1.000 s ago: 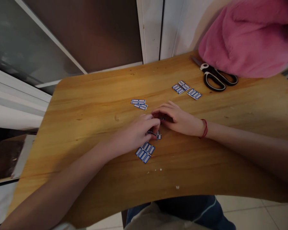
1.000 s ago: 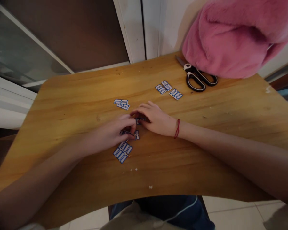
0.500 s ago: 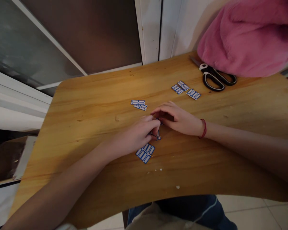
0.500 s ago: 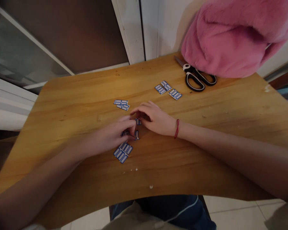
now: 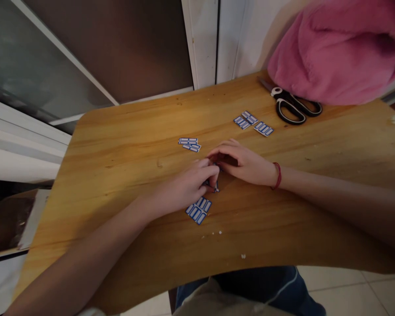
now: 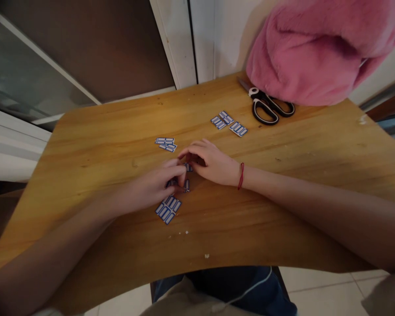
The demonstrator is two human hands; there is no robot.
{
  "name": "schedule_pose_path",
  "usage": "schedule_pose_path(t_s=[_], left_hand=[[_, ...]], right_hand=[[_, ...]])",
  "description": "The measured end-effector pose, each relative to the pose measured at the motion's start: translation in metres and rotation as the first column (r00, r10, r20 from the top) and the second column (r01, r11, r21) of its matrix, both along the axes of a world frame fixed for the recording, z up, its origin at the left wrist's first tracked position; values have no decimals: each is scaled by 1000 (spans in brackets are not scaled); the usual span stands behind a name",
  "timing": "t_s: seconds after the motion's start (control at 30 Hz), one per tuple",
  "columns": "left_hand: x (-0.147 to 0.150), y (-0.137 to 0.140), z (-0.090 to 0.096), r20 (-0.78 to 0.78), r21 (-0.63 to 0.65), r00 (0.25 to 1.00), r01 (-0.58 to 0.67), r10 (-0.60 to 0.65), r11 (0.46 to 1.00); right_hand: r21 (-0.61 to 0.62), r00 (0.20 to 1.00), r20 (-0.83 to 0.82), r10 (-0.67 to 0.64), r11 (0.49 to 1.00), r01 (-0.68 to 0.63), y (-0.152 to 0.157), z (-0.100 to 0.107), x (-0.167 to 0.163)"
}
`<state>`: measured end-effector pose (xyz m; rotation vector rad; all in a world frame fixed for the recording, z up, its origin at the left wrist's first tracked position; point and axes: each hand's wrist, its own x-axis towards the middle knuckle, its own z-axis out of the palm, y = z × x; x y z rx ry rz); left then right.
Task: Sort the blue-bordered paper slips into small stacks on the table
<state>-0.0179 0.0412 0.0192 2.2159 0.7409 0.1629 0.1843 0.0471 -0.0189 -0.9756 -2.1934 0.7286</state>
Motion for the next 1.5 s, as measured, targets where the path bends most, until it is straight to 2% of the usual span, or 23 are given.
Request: schedule_pose_path(t_s=[0.2,0.57,1.5], left_hand=[[-1,-1,-1,4,-45,1000,-3,3,999],[-1,2,-1,3,60,1000,28,-29,998],[-3,3,-3,35,-3,997,73,-73,997]], right_hand=[[7,1000,-3,8,1000,-8,1,1,0],[2,1000,-6,-16,1000,16,0,0,0],[15,1000,5,-4,1000,4,1,0,0]])
